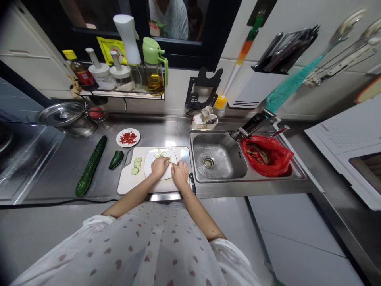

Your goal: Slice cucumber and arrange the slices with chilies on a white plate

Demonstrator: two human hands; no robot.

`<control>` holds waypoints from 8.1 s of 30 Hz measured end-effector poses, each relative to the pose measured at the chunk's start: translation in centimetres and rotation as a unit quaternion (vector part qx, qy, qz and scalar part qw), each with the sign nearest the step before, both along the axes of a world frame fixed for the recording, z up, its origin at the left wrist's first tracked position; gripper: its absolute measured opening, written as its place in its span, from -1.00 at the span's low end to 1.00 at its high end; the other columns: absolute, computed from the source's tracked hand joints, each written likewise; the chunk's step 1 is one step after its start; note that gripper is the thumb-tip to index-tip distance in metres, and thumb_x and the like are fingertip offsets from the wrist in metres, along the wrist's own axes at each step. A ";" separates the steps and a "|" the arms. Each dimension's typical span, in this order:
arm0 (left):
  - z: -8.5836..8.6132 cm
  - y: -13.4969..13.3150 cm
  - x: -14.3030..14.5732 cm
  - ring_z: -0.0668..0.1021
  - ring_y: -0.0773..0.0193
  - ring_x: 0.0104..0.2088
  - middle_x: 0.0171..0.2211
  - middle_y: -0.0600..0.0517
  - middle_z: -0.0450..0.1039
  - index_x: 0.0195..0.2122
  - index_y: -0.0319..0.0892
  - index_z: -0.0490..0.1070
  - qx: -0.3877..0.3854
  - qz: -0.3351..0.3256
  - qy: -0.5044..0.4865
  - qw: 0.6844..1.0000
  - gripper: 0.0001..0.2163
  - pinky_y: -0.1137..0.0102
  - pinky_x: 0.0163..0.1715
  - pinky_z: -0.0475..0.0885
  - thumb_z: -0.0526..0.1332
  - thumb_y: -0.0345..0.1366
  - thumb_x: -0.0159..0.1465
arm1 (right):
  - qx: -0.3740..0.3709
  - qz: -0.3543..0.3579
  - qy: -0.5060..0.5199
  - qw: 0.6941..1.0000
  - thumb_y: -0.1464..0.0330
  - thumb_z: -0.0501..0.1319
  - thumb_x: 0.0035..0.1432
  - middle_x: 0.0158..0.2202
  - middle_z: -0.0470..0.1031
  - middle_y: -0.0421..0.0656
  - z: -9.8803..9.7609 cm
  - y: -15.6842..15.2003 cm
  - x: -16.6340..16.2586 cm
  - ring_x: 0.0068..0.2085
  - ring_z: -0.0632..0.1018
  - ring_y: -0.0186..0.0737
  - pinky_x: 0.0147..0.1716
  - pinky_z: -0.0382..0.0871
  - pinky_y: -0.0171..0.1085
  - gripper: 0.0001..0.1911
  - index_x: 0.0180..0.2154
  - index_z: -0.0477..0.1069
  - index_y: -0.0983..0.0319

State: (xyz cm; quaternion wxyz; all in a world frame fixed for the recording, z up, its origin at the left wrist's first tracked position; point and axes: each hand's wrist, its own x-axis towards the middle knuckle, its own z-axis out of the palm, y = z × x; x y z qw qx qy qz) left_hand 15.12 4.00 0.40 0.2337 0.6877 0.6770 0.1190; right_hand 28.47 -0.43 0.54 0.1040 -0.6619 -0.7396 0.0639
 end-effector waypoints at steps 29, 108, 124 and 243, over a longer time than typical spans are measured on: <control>2.0 -6.9 -2.3 0.45 0.34 -0.42 -0.41 0.12 0.42 -0.13 -0.09 0.45 0.016 0.141 -0.235 0.962 -0.77 0.46 -0.32 0.34 0.16 -0.21 0.21 | 0.082 -0.024 0.124 0.989 0.30 0.06 0.28 -0.20 0.38 -0.07 1.3 -1.4 3.2 -0.13 0.31 -0.12 -0.11 0.21 -0.20 -0.69 -0.08 0.52 0.20; 7.1 -7.0 -7.5 0.41 0.44 -0.61 -0.47 0.05 0.48 -0.24 -0.15 0.33 -0.325 0.196 -0.682 0.625 -0.59 0.58 -0.66 0.15 0.17 0.13 0.20 | -0.165 0.146 0.523 0.823 0.18 0.21 0.13 -0.42 0.45 -0.22 9.0 1.1 -4.7 -0.38 0.40 -0.34 -0.33 0.27 -0.32 -0.76 -0.39 0.42 0.24; 6.5 -5.5 -6.6 0.29 0.51 -0.60 -0.58 0.19 0.29 -0.21 -0.20 0.42 -0.123 0.173 -0.625 0.751 -0.51 0.54 -0.60 0.08 0.48 -0.15 -0.16 | -0.190 0.188 0.429 0.863 0.28 0.24 0.04 -0.52 0.40 -0.27 8.3 4.4 -1.4 -0.46 0.37 -0.37 -0.43 0.25 -0.38 -0.84 -0.40 0.47 0.26; 0.5 -1.1 -0.8 0.36 0.15 -0.05 -0.16 -0.03 0.42 -0.15 0.02 0.55 0.041 -0.050 0.007 0.998 -0.78 0.34 -0.16 0.36 0.11 -0.17 0.32 | -0.062 0.051 -0.032 0.996 0.36 0.07 0.29 -0.03 0.35 -0.03 2.1 3.6 1.6 -0.04 0.24 -0.06 -0.12 0.13 -0.19 -0.70 -0.07 0.52 0.11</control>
